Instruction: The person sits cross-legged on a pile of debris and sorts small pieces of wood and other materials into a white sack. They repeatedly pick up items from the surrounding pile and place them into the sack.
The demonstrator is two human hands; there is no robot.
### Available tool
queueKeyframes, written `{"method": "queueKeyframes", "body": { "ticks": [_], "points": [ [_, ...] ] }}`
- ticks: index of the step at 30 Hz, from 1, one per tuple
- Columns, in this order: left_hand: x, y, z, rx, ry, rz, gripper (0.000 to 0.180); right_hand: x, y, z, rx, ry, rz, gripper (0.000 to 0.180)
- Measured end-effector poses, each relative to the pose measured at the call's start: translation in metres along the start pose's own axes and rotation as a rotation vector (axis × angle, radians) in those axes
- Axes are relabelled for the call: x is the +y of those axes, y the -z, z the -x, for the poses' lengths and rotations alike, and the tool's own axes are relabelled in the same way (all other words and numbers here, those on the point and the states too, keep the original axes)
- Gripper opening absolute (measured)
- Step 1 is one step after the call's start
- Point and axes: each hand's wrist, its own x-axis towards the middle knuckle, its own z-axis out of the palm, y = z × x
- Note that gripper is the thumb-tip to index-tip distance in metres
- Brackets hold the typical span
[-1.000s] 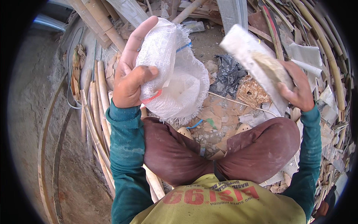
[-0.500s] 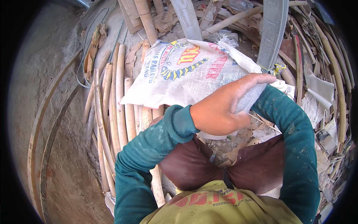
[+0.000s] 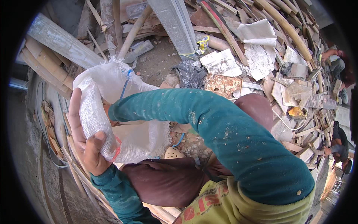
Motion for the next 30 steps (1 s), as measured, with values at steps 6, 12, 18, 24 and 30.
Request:
{"method": "queueKeyframes", "body": {
  "ticks": [6,12,18,24,30],
  "points": [
    [-0.009,-0.012,-0.003,-0.093,0.08,-0.086,0.103,0.111,0.035,0.213,0.152,0.101,-0.628,0.03],
    [-0.012,-0.036,-0.017,-0.107,0.157,-0.031,0.1,0.24,0.014,0.431,0.923,-1.157,0.077,0.036],
    [-0.015,-0.054,-0.025,-0.126,0.144,-0.006,0.096,0.288,-0.054,0.502,0.823,-1.433,0.292,0.053],
    [-0.011,-0.054,-0.022,-0.005,0.162,-0.029,0.089,0.277,-0.03,0.518,1.015,-1.258,0.063,0.046],
    [-0.011,-0.04,-0.018,0.093,0.173,-0.031,0.09,0.206,-0.008,0.577,1.001,-1.006,-0.116,0.044]
  ]
}}
